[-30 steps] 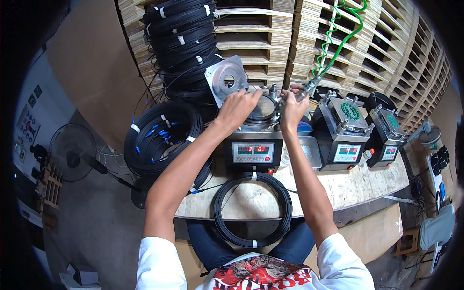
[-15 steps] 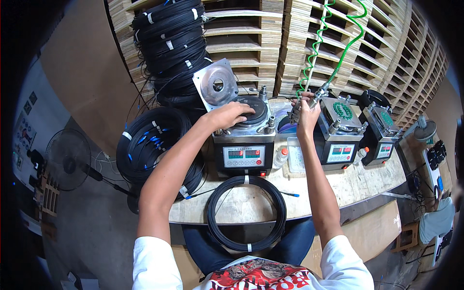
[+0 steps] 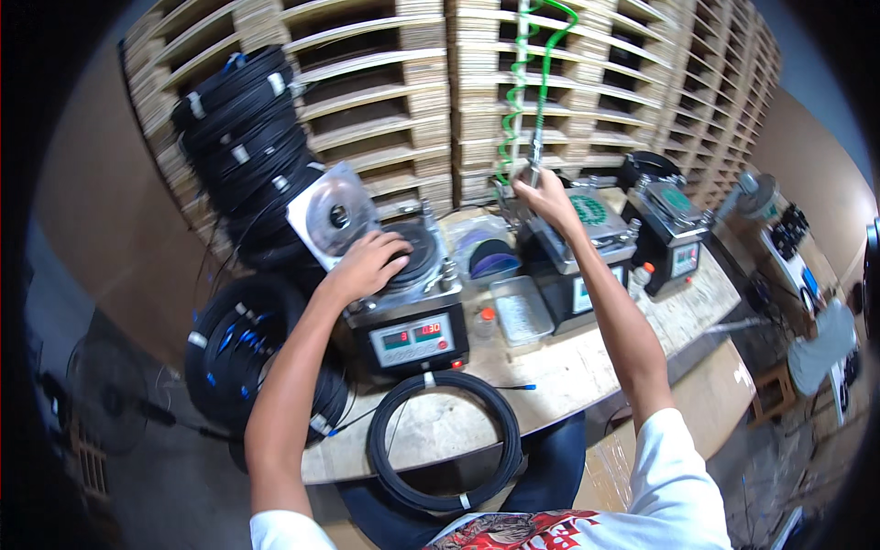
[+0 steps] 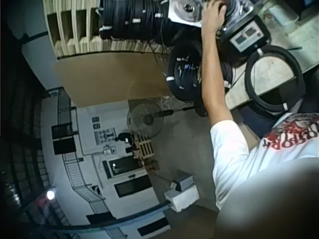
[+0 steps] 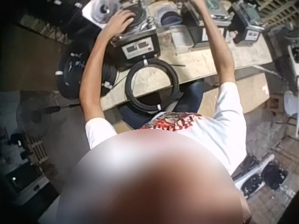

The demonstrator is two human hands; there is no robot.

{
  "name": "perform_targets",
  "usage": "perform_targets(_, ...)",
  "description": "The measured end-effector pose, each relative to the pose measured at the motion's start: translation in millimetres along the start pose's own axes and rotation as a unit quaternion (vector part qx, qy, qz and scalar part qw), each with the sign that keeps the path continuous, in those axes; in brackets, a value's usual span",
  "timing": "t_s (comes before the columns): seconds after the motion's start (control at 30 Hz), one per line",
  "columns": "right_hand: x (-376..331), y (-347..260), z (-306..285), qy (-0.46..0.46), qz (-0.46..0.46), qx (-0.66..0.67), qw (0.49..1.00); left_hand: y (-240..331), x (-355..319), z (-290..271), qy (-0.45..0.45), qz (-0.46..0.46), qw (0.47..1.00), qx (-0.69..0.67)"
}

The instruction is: Seal the plastic covering on coils of wire using a circular heat-sealing machine.

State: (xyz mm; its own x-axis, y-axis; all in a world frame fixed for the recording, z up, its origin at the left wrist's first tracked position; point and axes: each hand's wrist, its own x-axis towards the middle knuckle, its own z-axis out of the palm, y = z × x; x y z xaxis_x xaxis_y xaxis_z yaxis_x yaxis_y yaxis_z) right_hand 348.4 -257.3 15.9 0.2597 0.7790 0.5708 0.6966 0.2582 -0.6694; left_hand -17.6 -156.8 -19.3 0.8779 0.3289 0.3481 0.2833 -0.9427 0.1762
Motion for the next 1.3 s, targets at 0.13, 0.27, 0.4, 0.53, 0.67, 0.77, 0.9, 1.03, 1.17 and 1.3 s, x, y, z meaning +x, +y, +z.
perform_targets(0.13, 56, 33, -46, -0.012, 0.068, -0.059, 0.996, 0, 7, -4, -0.024, -0.038, 0.998, -0.042)
perform_targets(0.27, 102, 82, -86, 0.071, 0.071, -0.125, 0.987, -2, 14, -4, -0.014, -0.039, 0.998, -0.048)
perform_targets(0.4, 135, 109, -85, 0.101, 0.126, -0.125, 0.979, 2, 2, -13, -0.022, -0.078, 0.995, -0.053)
perform_targets(0.53, 134, 163, -100, 0.179, 0.129, -0.161, 0.962, 12, 24, -4, -0.045, -0.071, 0.994, -0.071)
perform_targets(0.67, 109, 128, -89, 0.184, 0.13, -0.081, 0.971, 16, 9, -10, -0.027, -0.098, 0.992, -0.072)
perform_targets(0.77, 79, 100, -83, 0.093, 0.127, -0.076, 0.985, 13, 7, -6, 0.026, -0.09, 0.994, -0.055)
perform_targets(0.9, 8, 48, -64, 0.03, 0.009, -0.014, 0.999, 8, 10, 1, 0.19, -0.102, 0.971, -0.108)
perform_targets(1.03, -71, 1, -29, -0.085, 0.04, -0.001, 0.996, -15, -3, 1, 0.302, -0.176, 0.937, 0.009)
perform_targets(1.17, -152, 32, -6, -0.173, 0.1, -0.013, 0.98, -16, 2, 18, 0.426, -0.25, 0.861, 0.126)
perform_targets(1.3, -210, 61, 36, -0.18, 0.084, -0.115, 0.973, -28, -8, 23, 0.467, -0.385, 0.792, 0.082)
